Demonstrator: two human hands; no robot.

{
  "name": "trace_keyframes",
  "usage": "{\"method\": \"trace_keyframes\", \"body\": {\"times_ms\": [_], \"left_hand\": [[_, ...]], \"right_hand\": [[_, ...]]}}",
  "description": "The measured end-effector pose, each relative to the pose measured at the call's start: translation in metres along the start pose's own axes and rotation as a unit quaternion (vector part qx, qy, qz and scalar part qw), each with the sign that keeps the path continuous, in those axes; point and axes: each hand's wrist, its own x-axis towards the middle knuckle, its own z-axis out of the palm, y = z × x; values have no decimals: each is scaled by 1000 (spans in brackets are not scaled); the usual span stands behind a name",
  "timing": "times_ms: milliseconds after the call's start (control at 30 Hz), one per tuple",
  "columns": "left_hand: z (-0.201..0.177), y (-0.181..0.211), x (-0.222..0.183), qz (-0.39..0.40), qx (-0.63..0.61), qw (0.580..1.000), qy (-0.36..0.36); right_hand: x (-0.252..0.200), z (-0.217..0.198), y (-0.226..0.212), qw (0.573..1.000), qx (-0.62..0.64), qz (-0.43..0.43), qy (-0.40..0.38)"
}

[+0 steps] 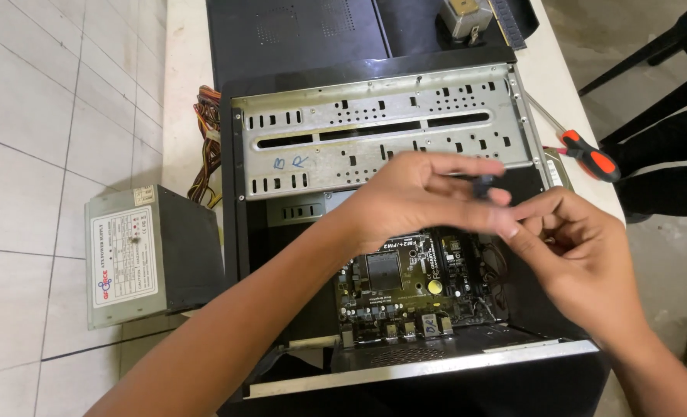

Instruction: Disassembling a desktop computer by removing the power supply unit, CPU cooler, and disconnecting internal cables.

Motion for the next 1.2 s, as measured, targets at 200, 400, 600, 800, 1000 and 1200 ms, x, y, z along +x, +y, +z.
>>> {"method": "trace_keyframes", "body": {"times_ms": [200,400,600,800,1000,1200], "left_hand": [[-4,-19,6,74,16,997,10],[-4,-28,16,92,36,995,-2],[-2,-18,12,68,93,993,34],[-11,-15,8,78,152,985,-21],[-21,-16,12,62,127,990,21],[-28,-18,17,74,109,991,32]], "right_hand": [[1,-2,2,1000,4,-15,-10],[1,-3,5,999,23,-22,-17],[8,-1,3,997,67,28,-36],[20,2,-5,992,29,53,-108],[18,-10,16,866,444,206,-104],[3,20,-92,794,301,528,-4]]}}
